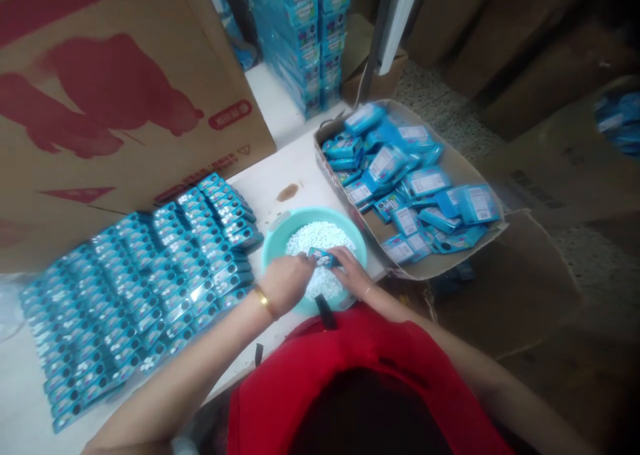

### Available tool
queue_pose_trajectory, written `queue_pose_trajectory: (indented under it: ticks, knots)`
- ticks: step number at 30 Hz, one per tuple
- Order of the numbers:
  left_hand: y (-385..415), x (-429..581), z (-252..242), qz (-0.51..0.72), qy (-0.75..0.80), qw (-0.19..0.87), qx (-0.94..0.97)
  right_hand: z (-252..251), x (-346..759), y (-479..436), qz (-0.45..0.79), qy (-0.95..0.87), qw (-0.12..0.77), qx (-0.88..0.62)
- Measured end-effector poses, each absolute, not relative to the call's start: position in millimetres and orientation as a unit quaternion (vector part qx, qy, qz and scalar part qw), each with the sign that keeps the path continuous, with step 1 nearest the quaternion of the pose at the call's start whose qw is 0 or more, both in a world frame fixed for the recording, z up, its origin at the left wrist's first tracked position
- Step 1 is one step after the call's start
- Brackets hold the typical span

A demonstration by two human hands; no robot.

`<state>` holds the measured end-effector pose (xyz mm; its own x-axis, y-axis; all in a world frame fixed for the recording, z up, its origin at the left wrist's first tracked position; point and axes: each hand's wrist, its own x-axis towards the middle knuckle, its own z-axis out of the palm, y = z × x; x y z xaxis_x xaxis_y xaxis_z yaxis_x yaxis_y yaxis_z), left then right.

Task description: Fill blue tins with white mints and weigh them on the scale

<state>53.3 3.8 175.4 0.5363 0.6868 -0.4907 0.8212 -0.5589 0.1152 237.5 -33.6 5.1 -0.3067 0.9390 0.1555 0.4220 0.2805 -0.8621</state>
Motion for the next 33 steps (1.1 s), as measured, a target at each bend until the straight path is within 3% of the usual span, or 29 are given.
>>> queue_pose_trajectory:
  ticks: [5,12,17,26,33]
  knots:
    - [14.3,30.2,157.3,-0.15,0.455,0.166,0.862,4.9,248.0,-32.3,0.346,-0.709,0.351,-0.505]
    - [23.6,6.3,25.4,-0.14,0.524,0.275,0.794,15.0,261.1,-25.0,0.328,-0.608,0.42,-0.589]
    - [-13.4,45.0,-19.0,-0.107,0.44,0.379,0.807,13.3,261.1,-19.3,0.367,-0.559,0.437,-0.602]
    - [-23.5,35.0,-19.5,0.028,0.387,0.515,0.765,5.0,266.0,-9.7,0.47,-0.469,0.484,-0.57]
    - [-2.9,-10.1,57.9,0.109,0.406,0.513,0.748,9.6,265.8,-14.1,0.39,-0.587,0.425,-0.568]
